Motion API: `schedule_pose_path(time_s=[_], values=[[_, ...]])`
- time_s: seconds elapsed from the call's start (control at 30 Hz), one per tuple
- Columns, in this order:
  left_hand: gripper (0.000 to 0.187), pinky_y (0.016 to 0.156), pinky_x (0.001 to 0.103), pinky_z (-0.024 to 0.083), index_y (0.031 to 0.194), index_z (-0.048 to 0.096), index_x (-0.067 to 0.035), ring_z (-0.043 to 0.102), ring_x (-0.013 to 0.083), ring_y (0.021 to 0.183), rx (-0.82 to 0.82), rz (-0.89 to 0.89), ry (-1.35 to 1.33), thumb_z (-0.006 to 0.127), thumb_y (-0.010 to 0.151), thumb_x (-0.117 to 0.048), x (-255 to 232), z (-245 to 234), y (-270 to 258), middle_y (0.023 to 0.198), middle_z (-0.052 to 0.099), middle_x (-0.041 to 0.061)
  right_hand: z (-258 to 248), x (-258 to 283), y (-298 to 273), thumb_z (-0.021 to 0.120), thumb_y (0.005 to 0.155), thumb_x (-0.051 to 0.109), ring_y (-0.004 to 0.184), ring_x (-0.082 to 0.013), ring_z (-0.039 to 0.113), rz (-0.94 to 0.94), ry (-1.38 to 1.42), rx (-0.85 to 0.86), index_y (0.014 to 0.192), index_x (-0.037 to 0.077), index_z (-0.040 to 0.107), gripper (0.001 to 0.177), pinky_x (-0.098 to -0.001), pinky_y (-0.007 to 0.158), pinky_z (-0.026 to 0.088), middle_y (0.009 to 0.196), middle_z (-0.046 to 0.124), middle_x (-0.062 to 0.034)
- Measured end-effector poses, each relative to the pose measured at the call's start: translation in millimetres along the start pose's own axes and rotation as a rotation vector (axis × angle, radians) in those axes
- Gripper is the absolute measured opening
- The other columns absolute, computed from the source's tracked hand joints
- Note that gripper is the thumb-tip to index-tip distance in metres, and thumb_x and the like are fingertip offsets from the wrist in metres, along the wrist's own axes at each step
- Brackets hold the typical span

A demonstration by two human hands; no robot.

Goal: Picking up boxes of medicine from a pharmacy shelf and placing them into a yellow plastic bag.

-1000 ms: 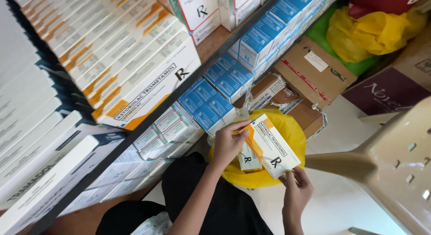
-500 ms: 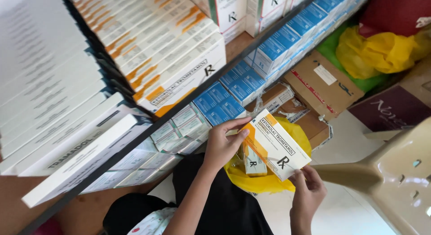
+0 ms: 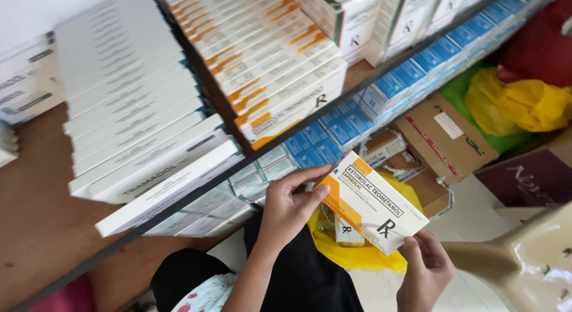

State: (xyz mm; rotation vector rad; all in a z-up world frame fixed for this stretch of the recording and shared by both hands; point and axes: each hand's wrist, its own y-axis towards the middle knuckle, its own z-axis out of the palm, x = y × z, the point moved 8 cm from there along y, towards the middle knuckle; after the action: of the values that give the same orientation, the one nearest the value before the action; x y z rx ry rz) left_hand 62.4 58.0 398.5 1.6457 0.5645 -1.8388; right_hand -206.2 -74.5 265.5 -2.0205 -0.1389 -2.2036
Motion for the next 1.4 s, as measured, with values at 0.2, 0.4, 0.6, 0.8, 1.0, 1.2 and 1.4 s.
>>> schedule_pose_path(time_s=[0.2, 0.4, 0.6, 0.8, 1.0, 1.2, 1.4], values=[[0.035, 0.089, 0.031, 0.065, 0.124, 0.071, 0.002, 0.071, 0.0170, 0.113, -0.067, -0.026, 0.004, 0.073, 0.090, -0.004, -31, -24, -24, 0.126, 0.074, 0.013, 10, 9, -6, 0.065, 0.097, -0.001, 0.081, -0.0131, 0.065, -0.057, -0.065, 0.027, 0.121, -0.012, 0.070, 0.027, -0.0244, 0.078, 0.055, 0.096, 0.072, -0.0127], [0.035, 0.086, 0.031, 0.066, 0.123, 0.074, -0.003, 0.074, 0.0175, 0.112, -0.141, 0.008, 0.079, 0.076, 0.088, -0.005, -63, -49, -48, 0.126, 0.075, 0.011, 30, 31, -16, 0.062, 0.093, -0.004, 0.085, -0.0158, 0.070, -0.074, 0.033, 0.116, 0.121, -0.013, 0.067, 0.029, -0.0278, 0.082, 0.059, 0.098, 0.073, -0.0151], [0.034, 0.087, 0.032, 0.066, 0.122, 0.074, -0.003, 0.073, 0.0187, 0.114, -0.176, 0.060, 0.028, 0.076, 0.088, -0.004, -84, -69, -72, 0.128, 0.073, 0.012, 40, 29, -18, 0.064, 0.095, -0.002, 0.088, -0.0192, 0.072, -0.138, -0.039, 0.204, 0.119, -0.014, 0.069, 0.027, -0.0297, 0.081, 0.059, 0.100, 0.074, -0.0184], [0.037, 0.084, 0.033, 0.068, 0.123, 0.073, -0.004, 0.073, 0.0180, 0.114, -0.231, 0.063, 0.041, 0.076, 0.086, -0.004, -96, -93, -90, 0.124, 0.076, 0.012, 55, 32, -20, 0.064, 0.094, 0.001, 0.087, -0.0233, 0.075, -0.041, -0.235, 0.278, 0.123, -0.011, 0.069, 0.032, -0.0326, 0.084, 0.059, 0.098, 0.076, -0.0226], [0.036, 0.085, 0.033, 0.068, 0.123, 0.074, -0.003, 0.073, 0.0191, 0.111, -0.275, 0.098, 0.045, 0.077, 0.087, -0.004, -109, -117, -112, 0.126, 0.076, 0.013, 73, 3, -15, 0.062, 0.096, 0.003, 0.098, -0.0265, 0.074, -0.025, -0.206, 0.425, 0.129, -0.010, 0.065, 0.036, -0.0368, 0.091, 0.057, 0.106, 0.077, -0.0239], [0.037, 0.086, 0.034, 0.069, 0.124, 0.073, -0.003, 0.073, 0.0193, 0.113, -0.326, 0.178, 0.036, 0.077, 0.087, -0.004, -129, -140, -139, 0.124, 0.076, 0.014, 100, -4, -21, 0.061, 0.097, 0.001, 0.106, -0.0244, 0.073, -0.042, -0.058, 0.521, 0.123, -0.011, 0.064, 0.030, -0.0372, 0.097, 0.057, 0.109, 0.076, -0.0234], [0.039, 0.084, 0.035, 0.068, 0.126, 0.073, -0.001, 0.071, 0.0187, 0.113, -0.421, 0.201, 0.023, 0.077, 0.087, -0.001, -136, -174, -167, 0.124, 0.075, 0.014, 133, 10, -37, 0.063, 0.095, -0.001, 0.100, -0.0244, 0.074, -0.157, -0.173, 0.608, 0.124, -0.011, 0.067, 0.031, -0.0341, 0.092, 0.056, 0.108, 0.078, -0.0229]])
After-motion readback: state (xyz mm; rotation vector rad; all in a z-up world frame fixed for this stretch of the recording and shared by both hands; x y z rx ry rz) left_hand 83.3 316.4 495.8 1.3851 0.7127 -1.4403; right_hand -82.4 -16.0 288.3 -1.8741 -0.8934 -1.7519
